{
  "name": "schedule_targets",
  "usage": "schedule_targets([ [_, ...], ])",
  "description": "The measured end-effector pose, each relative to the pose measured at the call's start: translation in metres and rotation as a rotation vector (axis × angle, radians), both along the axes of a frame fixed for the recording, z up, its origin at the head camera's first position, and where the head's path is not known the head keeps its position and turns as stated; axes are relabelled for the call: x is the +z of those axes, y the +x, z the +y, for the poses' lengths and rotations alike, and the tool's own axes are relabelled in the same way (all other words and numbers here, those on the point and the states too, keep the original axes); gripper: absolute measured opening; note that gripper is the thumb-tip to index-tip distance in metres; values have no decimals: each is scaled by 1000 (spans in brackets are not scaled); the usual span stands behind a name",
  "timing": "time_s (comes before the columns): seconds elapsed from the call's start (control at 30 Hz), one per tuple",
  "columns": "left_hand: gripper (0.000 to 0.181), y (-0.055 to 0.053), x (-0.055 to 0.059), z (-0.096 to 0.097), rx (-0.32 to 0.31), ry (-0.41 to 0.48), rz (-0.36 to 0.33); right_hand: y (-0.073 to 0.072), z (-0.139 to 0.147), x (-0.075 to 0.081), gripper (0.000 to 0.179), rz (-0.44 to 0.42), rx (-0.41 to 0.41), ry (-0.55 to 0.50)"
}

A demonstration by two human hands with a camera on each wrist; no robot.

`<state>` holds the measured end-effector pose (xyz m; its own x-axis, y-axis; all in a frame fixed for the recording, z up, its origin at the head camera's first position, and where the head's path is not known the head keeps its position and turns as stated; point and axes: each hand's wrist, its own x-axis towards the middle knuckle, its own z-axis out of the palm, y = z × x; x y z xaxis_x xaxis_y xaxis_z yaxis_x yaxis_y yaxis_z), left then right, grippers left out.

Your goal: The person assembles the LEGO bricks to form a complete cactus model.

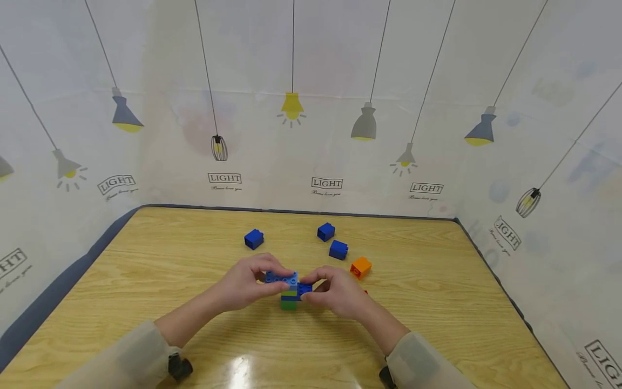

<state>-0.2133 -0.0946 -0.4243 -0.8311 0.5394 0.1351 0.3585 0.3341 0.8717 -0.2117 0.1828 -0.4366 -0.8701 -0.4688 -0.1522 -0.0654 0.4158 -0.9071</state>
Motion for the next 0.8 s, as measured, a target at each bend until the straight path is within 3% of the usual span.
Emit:
schedule_targets([
  [0.33,27,3,-2,1,55,17,-80,0,-2,1,27,2,9,-1],
  [0.8,24,0,-6,4,61,53,-124,0,-1,0,29,10,6,6],
])
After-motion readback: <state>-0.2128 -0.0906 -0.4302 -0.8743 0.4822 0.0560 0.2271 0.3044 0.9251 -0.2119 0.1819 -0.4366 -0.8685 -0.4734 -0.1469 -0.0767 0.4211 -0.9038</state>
